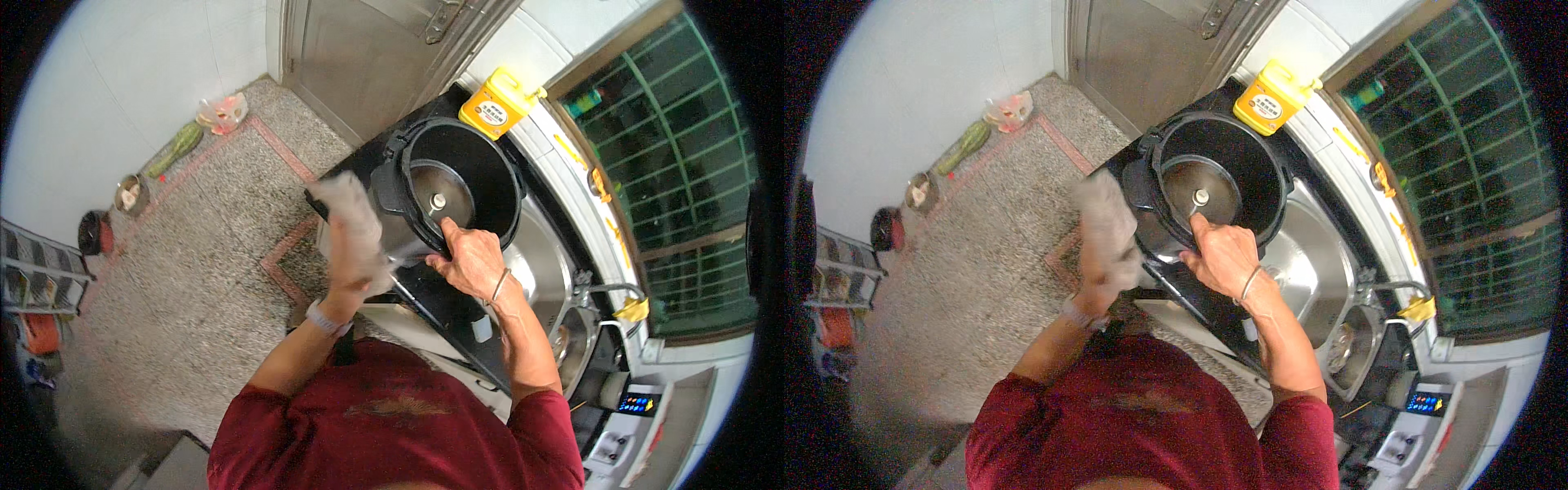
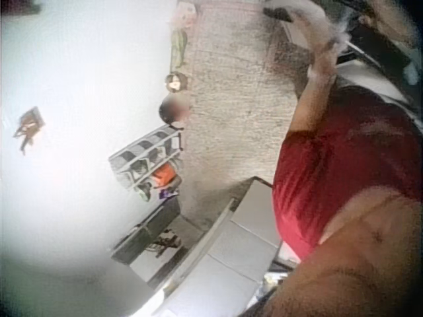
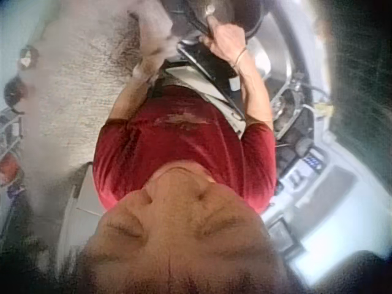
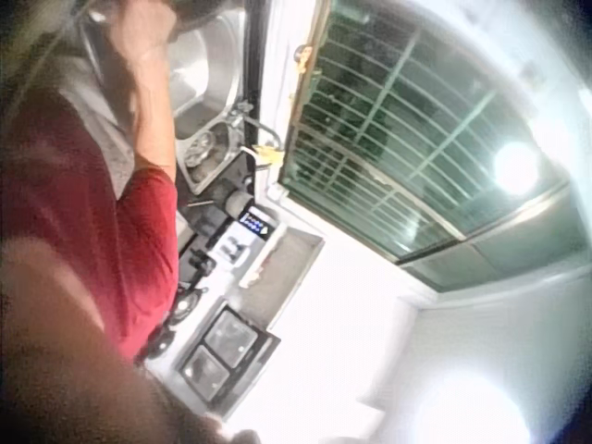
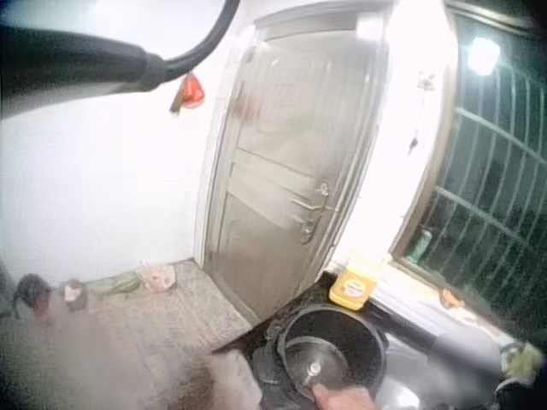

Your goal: The person washes a detachable pot in a sink, then wipes the interior and exterior of a multi-cooker and the surrounding countertop using a cloth.

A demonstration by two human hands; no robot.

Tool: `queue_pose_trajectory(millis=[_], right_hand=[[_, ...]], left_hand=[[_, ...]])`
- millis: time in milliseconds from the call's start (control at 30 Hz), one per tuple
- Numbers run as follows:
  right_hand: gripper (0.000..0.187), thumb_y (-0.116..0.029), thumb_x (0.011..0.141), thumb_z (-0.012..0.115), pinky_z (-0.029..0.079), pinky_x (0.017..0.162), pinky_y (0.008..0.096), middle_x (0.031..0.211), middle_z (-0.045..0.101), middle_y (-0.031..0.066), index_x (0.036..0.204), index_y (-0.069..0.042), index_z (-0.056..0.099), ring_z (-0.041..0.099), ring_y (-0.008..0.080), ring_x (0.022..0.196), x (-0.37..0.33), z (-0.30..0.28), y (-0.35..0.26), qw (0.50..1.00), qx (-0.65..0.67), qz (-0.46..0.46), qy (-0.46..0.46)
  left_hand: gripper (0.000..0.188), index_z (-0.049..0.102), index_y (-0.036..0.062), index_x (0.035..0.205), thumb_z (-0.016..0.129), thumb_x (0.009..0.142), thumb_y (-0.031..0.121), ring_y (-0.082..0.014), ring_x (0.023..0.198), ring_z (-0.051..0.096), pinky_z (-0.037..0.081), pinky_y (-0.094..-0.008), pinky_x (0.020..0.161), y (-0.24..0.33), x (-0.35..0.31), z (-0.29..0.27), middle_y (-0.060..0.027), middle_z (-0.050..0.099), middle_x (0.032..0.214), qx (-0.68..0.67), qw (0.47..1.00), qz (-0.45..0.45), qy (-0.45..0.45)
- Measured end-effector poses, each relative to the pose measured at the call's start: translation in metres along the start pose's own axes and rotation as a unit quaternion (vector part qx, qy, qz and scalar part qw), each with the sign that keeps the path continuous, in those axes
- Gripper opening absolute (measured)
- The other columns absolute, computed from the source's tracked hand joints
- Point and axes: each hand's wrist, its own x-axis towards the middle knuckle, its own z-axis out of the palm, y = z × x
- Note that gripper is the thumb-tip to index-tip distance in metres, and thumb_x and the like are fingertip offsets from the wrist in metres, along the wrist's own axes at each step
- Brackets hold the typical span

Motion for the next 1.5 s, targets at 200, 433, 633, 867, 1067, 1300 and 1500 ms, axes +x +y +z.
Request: queue_pose_trajectory(millis=[200, 433, 633, 867, 1067, 1300, 1500], right_hand=[[0.032, -0.025, 0.070, 0.075, 0.051, 0.060, 0.0469, 0.064, 0.062, 0.0202, 0.084, -0.003, 0.056, 0.065, 0.0401, 0.064, 0.004, 0.009, 0.009, 0.997, 0.046, -0.014, 0.065], [0.039, -0.033, 0.077, 0.076, 0.053, 0.058, 0.0461, 0.059, 0.061, 0.0212, 0.084, 0.001, 0.056, 0.065, 0.0396, 0.060, 0.016, 0.006, 0.003, 0.997, -0.020, 0.049, 0.063], [0.040, -0.026, 0.073, 0.076, 0.054, 0.063, 0.0444, 0.069, 0.066, 0.0196, 0.103, -0.002, 0.062, 0.067, 0.0381, 0.066, 0.011, 0.016, 0.011, 0.992, 0.038, -0.033, 0.113], [0.045, -0.035, 0.076, 0.078, 0.049, 0.054, 0.0469, 0.057, 0.057, 0.0242, 0.075, 0.001, 0.052, 0.061, 0.0441, 0.057, 0.020, 0.013, 0.003, 0.992, -0.028, 0.028, 0.120], [0.043, -0.033, 0.079, 0.076, 0.048, 0.052, 0.0457, 0.057, 0.056, 0.0238, 0.078, 0.001, 0.050, 0.061, 0.0421, 0.055, 0.021, 0.017, 0.005, 0.990, -0.038, 0.026, 0.130], [0.041, -0.033, 0.086, 0.072, 0.042, 0.048, 0.0414, 0.053, 0.049, 0.0189, 0.079, 0.002, 0.053, 0.053, 0.0340, 0.046, 0.015, 0.017, 0.000, 0.991, -0.006, -0.006, 0.132], [0.043, -0.040, 0.092, 0.065, 0.043, 0.051, 0.0434, 0.055, 0.051, 0.0207, 0.084, 0.001, 0.055, 0.056, 0.0397, 0.051, 0.024, 0.016, 0.000, 0.992, -0.012, 0.006, 0.125]], left_hand=[[0.055, 0.035, -0.0076, 0.141, 0.054, 0.095, 0.016, -0.0405, 0.123, 0.049, 0.036, -0.0439, 0.108, 0.025, 0.062, 0.076, -0.0272, 0.046, 0.136, 0.010, 0.987, 0.062, 0.147], [0.027, 0.063, -0.0018, 0.103, 0.052, 0.098, 0.023, -0.0277, 0.071, 0.064, 0.049, -0.0391, 0.066, 0.023, 0.129, 0.066, -0.0138, 0.067, 0.079, 0.001, 0.994, -0.102, 0.041], [0.077, 0.014, -0.0097, 0.150, 0.057, 0.095, 0.023, -0.0374, 0.143, 0.030, 0.025, -0.0401, 0.117, 0.017, 0.043, 0.094, -0.0320, 0.027, 0.152, -0.004, 0.993, -0.024, 0.118], [0.049, 0.048, 0.0013, 0.138, 0.040, 0.104, 0.036, -0.0346, 0.106, 0.060, 0.043, -0.0401, 0.097, -0.032, 0.115, 0.072, -0.0224, 0.064, 0.117, -0.102, 0.985, -0.134, 0.038], [0.060, 0.030, -0.0004, 0.150, 0.050, 0.099, 0.023, -0.0416, 0.146, 0.021, 0.013, -0.0496, 0.121, -0.062, -0.009, 0.104, -0.0275, 0.025, 0.155, 0.158, 0.985, 0.036, 0.058], [0.052, 0.039, -0.0010, 0.145, 0.043, 0.100, 0.025, -0.0381, 0.140, 0.035, 0.023, -0.0468, 0.119, -0.046, 0.050, 0.096, -0.0232, 0.037, 0.151, 0.136, 0.978, 0.110, 0.116], [0.049, 0.037, -0.0001, 0.146, 0.040, 0.101, 0.017, -0.0319, 0.138, 0.039, 0.028, -0.0395, 0.119, -0.128, 0.061, 0.086, -0.0192, 0.043, 0.148, 0.288, 0.940, 0.123, 0.138]])
